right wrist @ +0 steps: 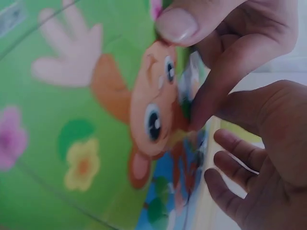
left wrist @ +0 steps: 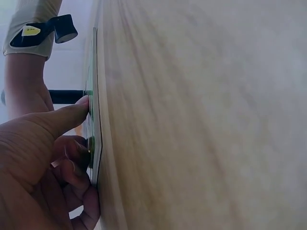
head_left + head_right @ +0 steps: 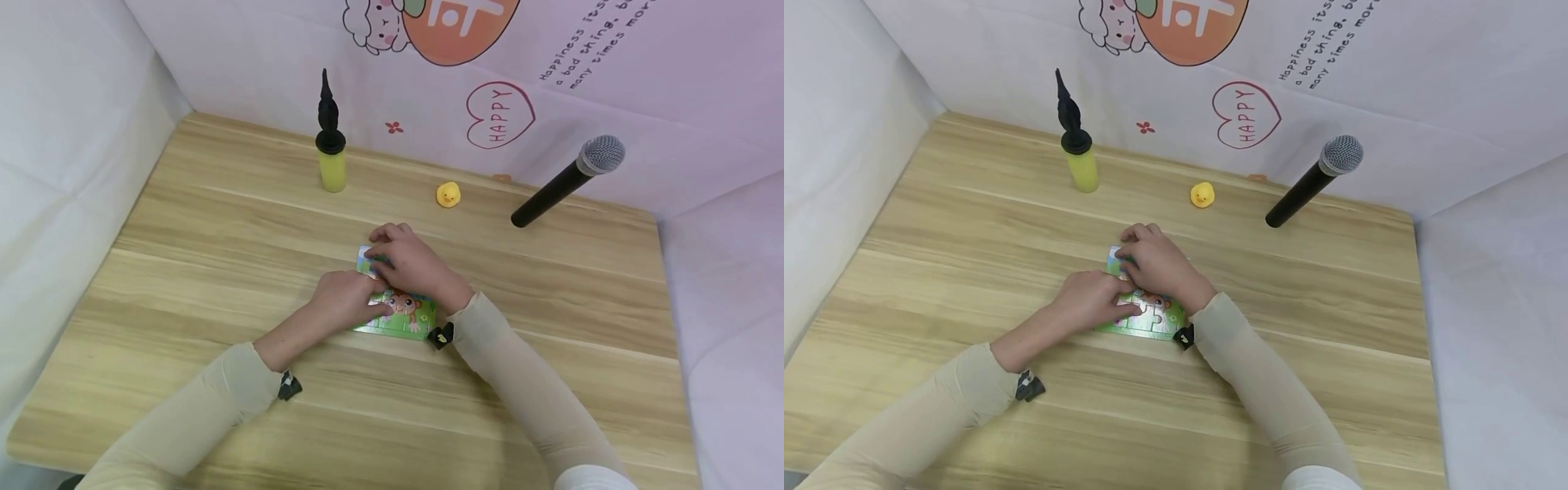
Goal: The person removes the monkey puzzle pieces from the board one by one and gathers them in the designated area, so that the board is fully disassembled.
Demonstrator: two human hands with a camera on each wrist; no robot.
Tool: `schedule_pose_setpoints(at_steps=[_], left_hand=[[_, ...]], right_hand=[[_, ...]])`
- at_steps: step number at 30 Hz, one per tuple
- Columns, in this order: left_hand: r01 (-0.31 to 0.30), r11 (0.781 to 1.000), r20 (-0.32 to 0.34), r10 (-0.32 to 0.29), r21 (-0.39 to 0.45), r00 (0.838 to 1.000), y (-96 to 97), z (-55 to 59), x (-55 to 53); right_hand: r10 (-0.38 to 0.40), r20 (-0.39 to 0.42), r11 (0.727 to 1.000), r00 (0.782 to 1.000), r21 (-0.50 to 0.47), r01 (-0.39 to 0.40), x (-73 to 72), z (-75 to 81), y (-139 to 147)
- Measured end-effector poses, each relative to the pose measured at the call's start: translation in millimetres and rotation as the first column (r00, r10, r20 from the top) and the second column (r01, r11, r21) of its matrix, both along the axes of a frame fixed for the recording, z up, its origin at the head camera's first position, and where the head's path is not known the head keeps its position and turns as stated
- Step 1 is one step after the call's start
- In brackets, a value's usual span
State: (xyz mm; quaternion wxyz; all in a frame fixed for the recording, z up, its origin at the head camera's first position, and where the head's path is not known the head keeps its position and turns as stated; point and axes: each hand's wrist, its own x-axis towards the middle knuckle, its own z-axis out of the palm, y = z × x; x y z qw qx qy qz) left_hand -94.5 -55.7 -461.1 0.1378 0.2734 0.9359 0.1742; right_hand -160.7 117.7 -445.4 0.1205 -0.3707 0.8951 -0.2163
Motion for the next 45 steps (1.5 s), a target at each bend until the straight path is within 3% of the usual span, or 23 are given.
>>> schedule_pose_setpoints(at_steps=[6,13,17,28,38,45], left_hand=[[-0.003,1.0,-0.014,0.003,-0.005,1.0,-0.8,1.6,0.1],[0.01,1.0,-0.005,-0.01,0.003,1.0,-1.0,2.2,0.2],[0.011,1.0,-0.004,-0.011,-0.023,1.0,-2.1,3.2,-0.8],[0.012,1.0,0.009,-0.012,-0.029,1.0,-1.9,0.7,-1.6],[0.004,1.0,0.009,-0.003,-0.022,1.0,-0.7,-1.6,-1.9],[0.017,0.999,-0.003,-0.017,-0.042,1.0,0.1,-1.0,-1.2]], right_hand=[[-0.031,-0.043,0.999,0.999,0.041,0.033,-1.4,0.4,-7.0],[-0.086,0.035,0.995,0.996,-0.047,0.088,-7.2,-4.6,-4.9],[-0.067,0.029,0.993,0.997,-0.092,0.07,-9.2,-7.1,1.3],[-0.032,-0.064,0.998,0.997,-0.061,0.028,-1.3,-12.2,12.5],[-0.099,0.085,0.993,0.991,-0.054,0.104,-3.9,-7.7,4.0],[-0.069,0.092,0.992,0.993,-0.094,0.078,-1.1,-10.1,7.5]])
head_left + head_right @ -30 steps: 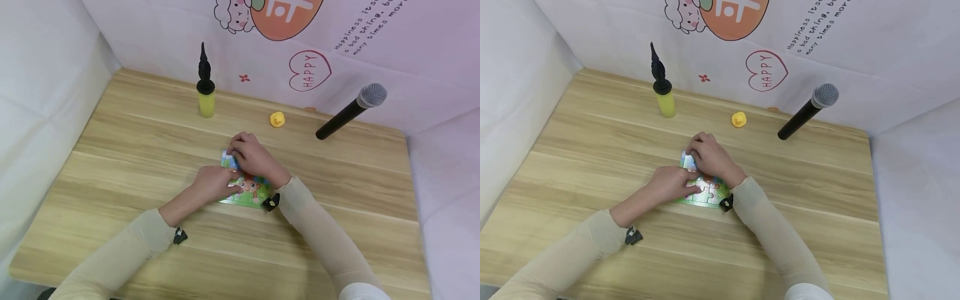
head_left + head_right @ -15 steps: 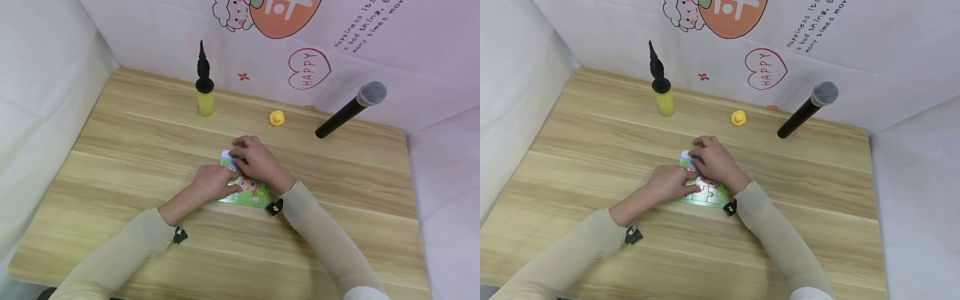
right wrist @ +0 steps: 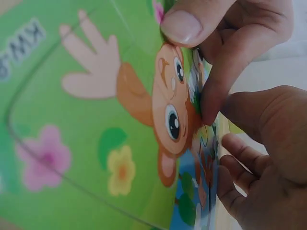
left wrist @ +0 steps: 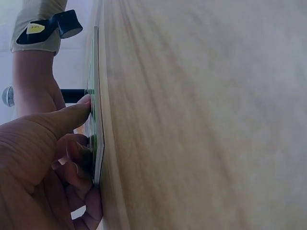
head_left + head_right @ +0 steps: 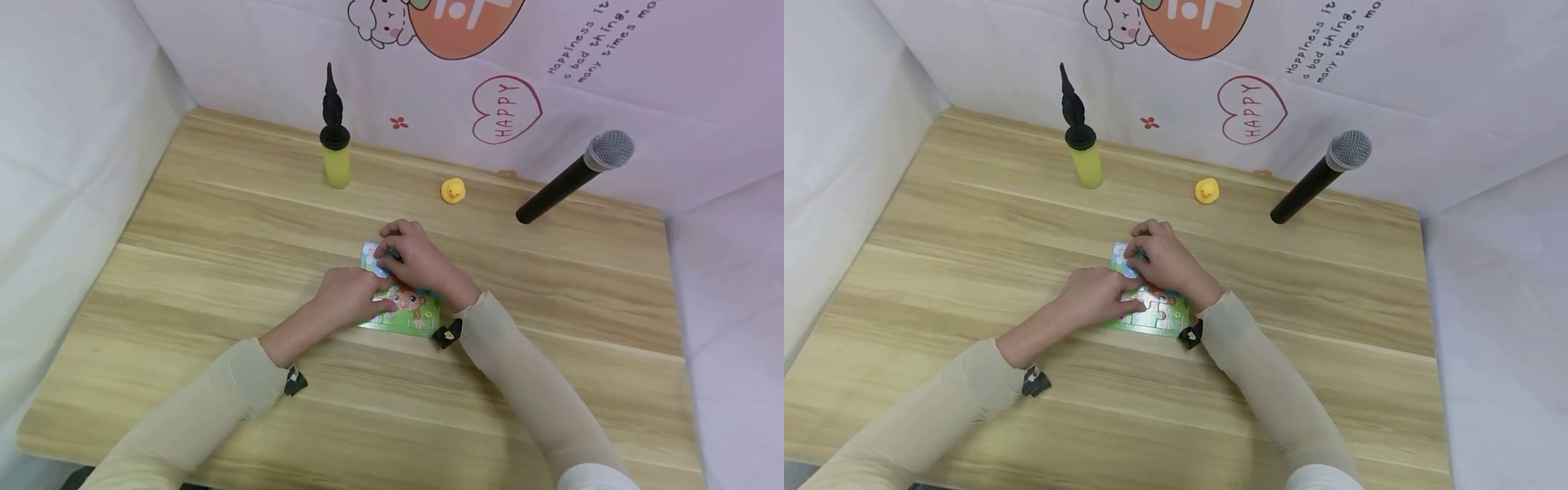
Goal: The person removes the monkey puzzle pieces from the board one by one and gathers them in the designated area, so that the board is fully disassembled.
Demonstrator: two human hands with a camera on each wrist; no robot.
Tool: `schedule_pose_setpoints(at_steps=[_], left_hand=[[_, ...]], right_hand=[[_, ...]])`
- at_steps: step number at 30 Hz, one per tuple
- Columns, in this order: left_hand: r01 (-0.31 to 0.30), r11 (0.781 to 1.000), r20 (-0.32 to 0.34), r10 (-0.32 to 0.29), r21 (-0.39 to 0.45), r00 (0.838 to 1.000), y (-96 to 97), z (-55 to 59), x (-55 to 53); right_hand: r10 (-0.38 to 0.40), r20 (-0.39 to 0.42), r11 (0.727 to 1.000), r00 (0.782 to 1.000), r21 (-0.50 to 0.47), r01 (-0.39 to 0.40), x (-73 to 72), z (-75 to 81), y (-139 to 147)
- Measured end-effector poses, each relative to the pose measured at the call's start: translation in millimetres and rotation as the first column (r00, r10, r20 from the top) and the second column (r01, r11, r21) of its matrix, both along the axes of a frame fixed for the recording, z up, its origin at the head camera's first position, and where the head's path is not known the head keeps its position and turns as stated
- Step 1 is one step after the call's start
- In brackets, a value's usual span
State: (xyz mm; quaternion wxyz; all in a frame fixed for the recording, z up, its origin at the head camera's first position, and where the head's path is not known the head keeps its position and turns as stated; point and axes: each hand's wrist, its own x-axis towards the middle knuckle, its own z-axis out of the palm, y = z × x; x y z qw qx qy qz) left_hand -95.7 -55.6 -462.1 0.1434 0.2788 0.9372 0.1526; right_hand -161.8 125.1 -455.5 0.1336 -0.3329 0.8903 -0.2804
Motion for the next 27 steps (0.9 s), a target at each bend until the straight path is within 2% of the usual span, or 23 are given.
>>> schedule_pose_setpoints(at_steps=[5,8,13,18,21,23,27], left_hand=[[0.004,1.0,0.015,-0.004,-0.015,1.0,0.5,4.2,-0.4],[0.004,1.0,0.021,-0.004,-0.015,1.0,0.7,6.2,-0.7],[0.008,1.0,0.017,-0.008,-0.02,1.0,1.8,8.4,-0.8],[0.013,0.998,0.021,-0.012,-0.055,1.0,1.4,8.6,0.9],[0.014,0.996,0.034,-0.011,-0.084,0.999,0.0,8.4,3.0],[0.016,0.995,0.033,-0.013,-0.095,0.999,-0.2,7.9,4.5],[0.022,0.995,-0.006,-0.022,-0.095,1.0,1.3,7.6,7.0]], right_hand=[[0.027,-0.084,0.999,0.996,0.039,-0.024,6.3,6.7,4.1],[0.029,-0.099,0.996,0.995,0.088,-0.02,8.2,10.8,3.4],[0.009,-0.078,0.994,0.997,0.109,0.0,5.5,13.3,-0.3],[-0.037,-0.008,0.999,0.999,0.002,0.037,-1.0,8.2,2.8],[-0.059,0.034,0.998,0.998,-0.03,0.06,-2.5,5.8,6.0],[-0.042,0.035,0.999,0.999,-0.014,0.042,-1.8,6.0,7.8],[0.022,-0.023,0.999,0.999,0.034,-0.021,-0.8,10.2,8.7]])
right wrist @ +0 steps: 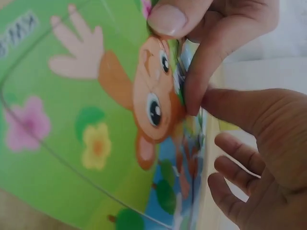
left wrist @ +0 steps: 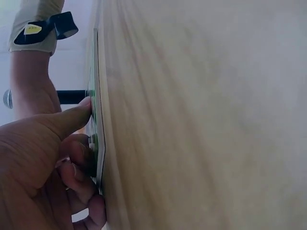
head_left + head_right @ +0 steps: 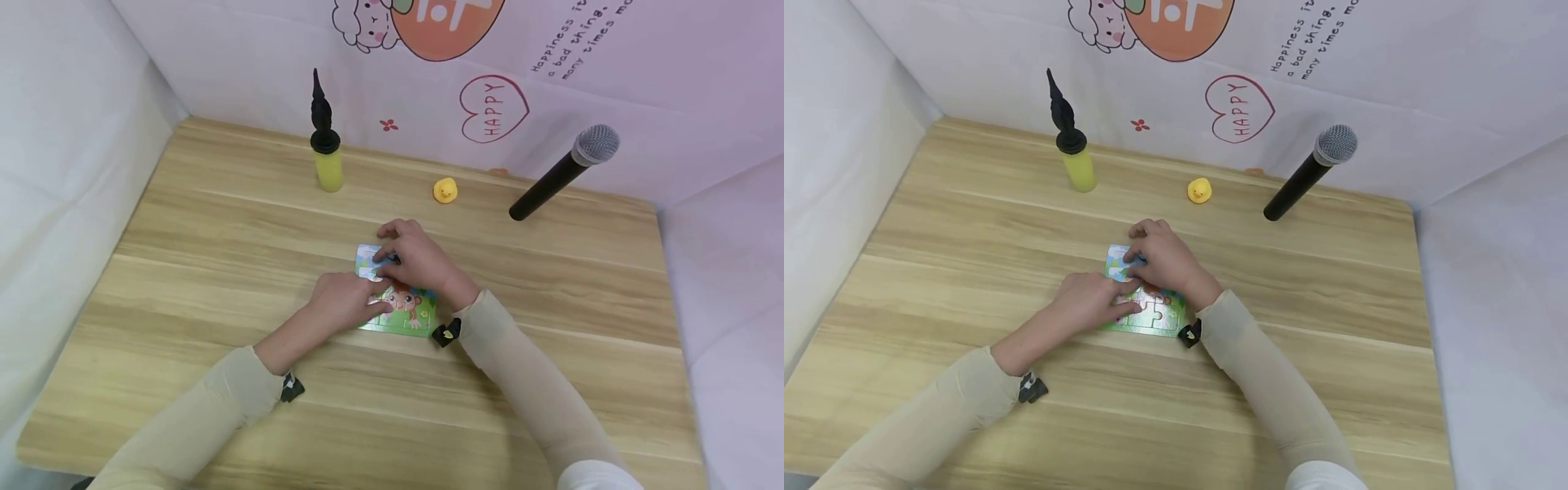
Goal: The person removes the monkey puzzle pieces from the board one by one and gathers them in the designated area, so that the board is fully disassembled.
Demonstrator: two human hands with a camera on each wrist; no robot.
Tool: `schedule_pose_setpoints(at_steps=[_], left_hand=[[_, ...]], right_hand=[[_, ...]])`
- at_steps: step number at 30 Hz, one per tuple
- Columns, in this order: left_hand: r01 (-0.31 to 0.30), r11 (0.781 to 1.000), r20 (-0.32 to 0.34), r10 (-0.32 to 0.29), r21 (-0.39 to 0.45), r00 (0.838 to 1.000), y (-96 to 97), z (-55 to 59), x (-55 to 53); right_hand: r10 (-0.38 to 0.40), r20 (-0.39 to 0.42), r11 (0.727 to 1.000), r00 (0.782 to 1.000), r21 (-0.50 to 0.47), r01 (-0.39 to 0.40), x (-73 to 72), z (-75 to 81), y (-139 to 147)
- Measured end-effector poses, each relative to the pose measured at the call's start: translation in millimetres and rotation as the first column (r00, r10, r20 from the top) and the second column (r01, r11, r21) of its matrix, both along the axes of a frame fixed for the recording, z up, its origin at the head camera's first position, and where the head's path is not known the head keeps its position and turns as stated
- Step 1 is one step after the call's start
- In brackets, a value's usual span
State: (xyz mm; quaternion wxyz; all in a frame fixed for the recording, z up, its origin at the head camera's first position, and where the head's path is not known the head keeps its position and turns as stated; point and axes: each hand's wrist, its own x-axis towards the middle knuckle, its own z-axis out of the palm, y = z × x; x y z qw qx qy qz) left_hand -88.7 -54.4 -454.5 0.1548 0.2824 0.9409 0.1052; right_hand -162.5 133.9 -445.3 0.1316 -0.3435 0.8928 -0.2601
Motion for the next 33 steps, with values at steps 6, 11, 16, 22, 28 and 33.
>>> schedule_pose_setpoints(at_steps=[6,11,16,22,28,33], left_hand=[[0.032,0.999,-0.079,-0.034,-0.029,0.996,5.5,2.0,4.2],[0.044,0.997,-0.14,-0.052,-0.061,0.989,9.6,3.2,6.0],[0.024,0.997,-0.159,-0.034,-0.067,0.987,9.1,2.2,7.9],[-0.03,0.999,-0.059,0.028,-0.029,0.998,6.5,2.7,8.2],[-0.064,0.998,-0.005,0.065,0.027,0.998,4.0,-0.3,5.1],[-0.07,0.997,0.015,0.07,0.034,0.997,4.7,1.2,3.2]], right_hand=[[0.03,-0.039,0.997,0.999,0.067,-0.027,1.2,4.9,-4.7],[0.03,-0.046,0.993,0.998,0.115,-0.025,1.5,8.2,-8.8],[-0.002,-0.017,0.994,1.0,0.107,0.004,-0.6,7.6,-7.4],[-0.019,-0.162,0.984,0.987,0.174,0.047,-1.4,4.8,-4.8],[-0.016,-0.272,0.982,0.962,0.178,0.067,-2.8,-7.6,3.3],[-0.064,-0.294,0.992,0.954,0.083,0.092,0.0,-11.5,20.0]])
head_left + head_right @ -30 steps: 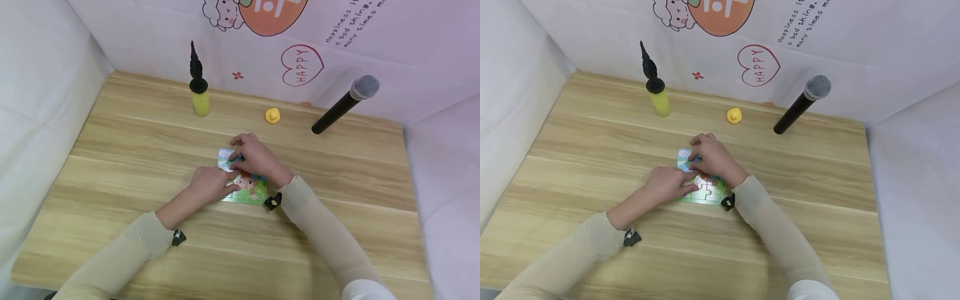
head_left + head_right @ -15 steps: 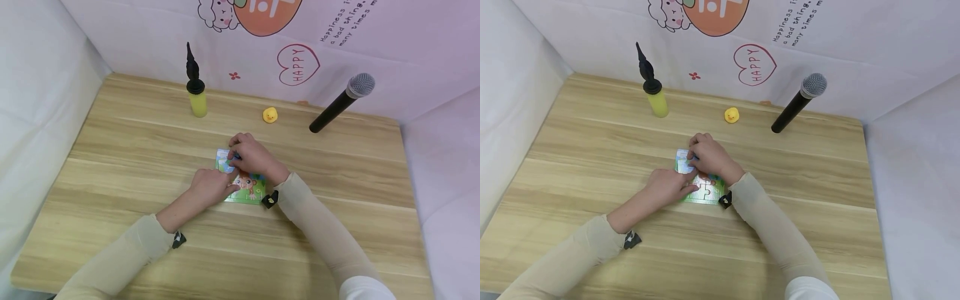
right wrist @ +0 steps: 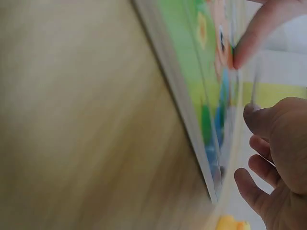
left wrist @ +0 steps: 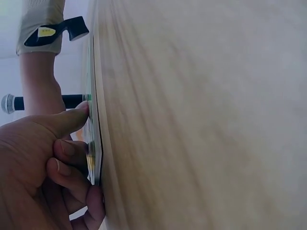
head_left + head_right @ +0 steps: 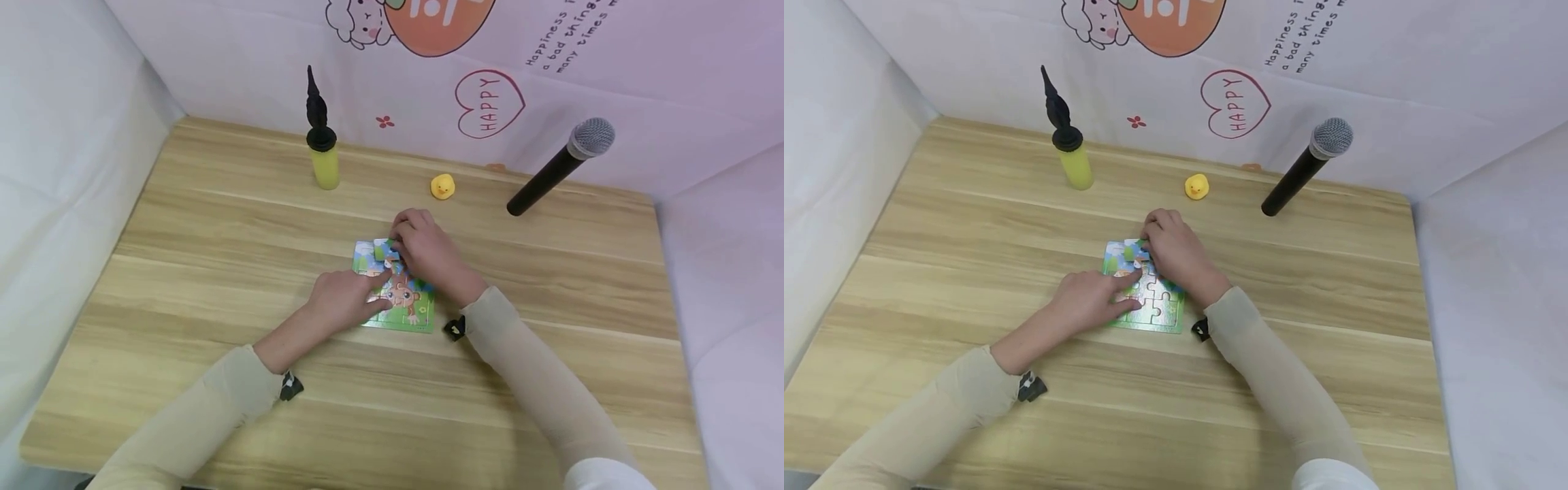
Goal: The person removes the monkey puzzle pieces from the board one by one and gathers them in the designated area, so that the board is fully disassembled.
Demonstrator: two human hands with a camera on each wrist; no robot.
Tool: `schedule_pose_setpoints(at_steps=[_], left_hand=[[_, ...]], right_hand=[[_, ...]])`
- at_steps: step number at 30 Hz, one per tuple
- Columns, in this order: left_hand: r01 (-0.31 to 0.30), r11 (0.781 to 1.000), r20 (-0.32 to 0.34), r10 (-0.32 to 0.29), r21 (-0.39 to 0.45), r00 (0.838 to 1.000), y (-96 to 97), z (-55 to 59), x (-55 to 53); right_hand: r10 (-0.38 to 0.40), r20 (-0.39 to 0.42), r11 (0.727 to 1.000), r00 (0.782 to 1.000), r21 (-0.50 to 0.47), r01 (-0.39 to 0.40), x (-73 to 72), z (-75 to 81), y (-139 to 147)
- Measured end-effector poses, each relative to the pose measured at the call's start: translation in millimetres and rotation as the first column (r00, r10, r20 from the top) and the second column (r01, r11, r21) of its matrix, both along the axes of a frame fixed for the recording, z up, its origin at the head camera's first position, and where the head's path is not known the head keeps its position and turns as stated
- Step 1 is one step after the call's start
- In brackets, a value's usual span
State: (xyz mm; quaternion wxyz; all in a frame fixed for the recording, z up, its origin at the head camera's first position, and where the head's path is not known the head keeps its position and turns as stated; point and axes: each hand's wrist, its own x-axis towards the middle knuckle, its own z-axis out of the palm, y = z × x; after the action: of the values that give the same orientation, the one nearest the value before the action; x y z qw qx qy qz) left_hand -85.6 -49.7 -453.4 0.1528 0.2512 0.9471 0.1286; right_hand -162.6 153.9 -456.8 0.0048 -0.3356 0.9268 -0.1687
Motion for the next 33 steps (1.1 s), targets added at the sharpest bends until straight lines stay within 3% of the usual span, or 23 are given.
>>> schedule_pose_setpoints(at_steps=[3,8,15,18,24,27,29,33], left_hand=[[-0.001,1.0,0.011,0.001,-0.004,1.0,-1.5,0.0,-1.0],[0.008,1.0,0.035,-0.008,-0.004,0.999,2.0,-2.7,-2.4],[0.002,1.0,0.064,-0.002,0.007,0.998,-0.8,-3.3,-5.1],[0.0,1.0,0.07,-0.001,0.009,0.998,0.3,-3.8,-5.6],[-0.028,0.999,0.069,0.026,0.04,0.997,-6.5,-1.3,-5.5],[-0.025,0.998,0.072,0.021,0.051,0.997,-5.9,-1.5,-5.1],[-0.021,0.998,0.072,0.017,0.056,0.997,-4.5,-1.4,-5.2],[-0.004,0.999,0.049,0.001,0.049,0.999,-1.1,-1.4,-6.2]], right_hand=[[-0.03,-0.048,0.999,0.998,-0.04,0.028,5.5,1.5,17.1],[-0.086,-0.124,0.992,0.988,-0.098,0.074,26.6,2.1,73.4],[-0.216,-0.091,0.973,0.972,-0.104,0.206,65.9,-6.2,140.6],[-0.248,-0.108,0.966,0.963,-0.108,0.237,77.1,-11.4,155.9],[-0.246,-0.151,0.962,0.957,-0.155,0.223,74.2,-16.0,152.4],[-0.275,-0.092,0.946,0.957,-0.203,0.253,74.5,-12.7,147.7],[-0.266,0.008,0.923,0.964,-0.286,0.258,75.4,-9.5,142.3],[-0.156,0.243,0.855,0.957,-0.451,0.254,73.3,-2.8,122.6]])
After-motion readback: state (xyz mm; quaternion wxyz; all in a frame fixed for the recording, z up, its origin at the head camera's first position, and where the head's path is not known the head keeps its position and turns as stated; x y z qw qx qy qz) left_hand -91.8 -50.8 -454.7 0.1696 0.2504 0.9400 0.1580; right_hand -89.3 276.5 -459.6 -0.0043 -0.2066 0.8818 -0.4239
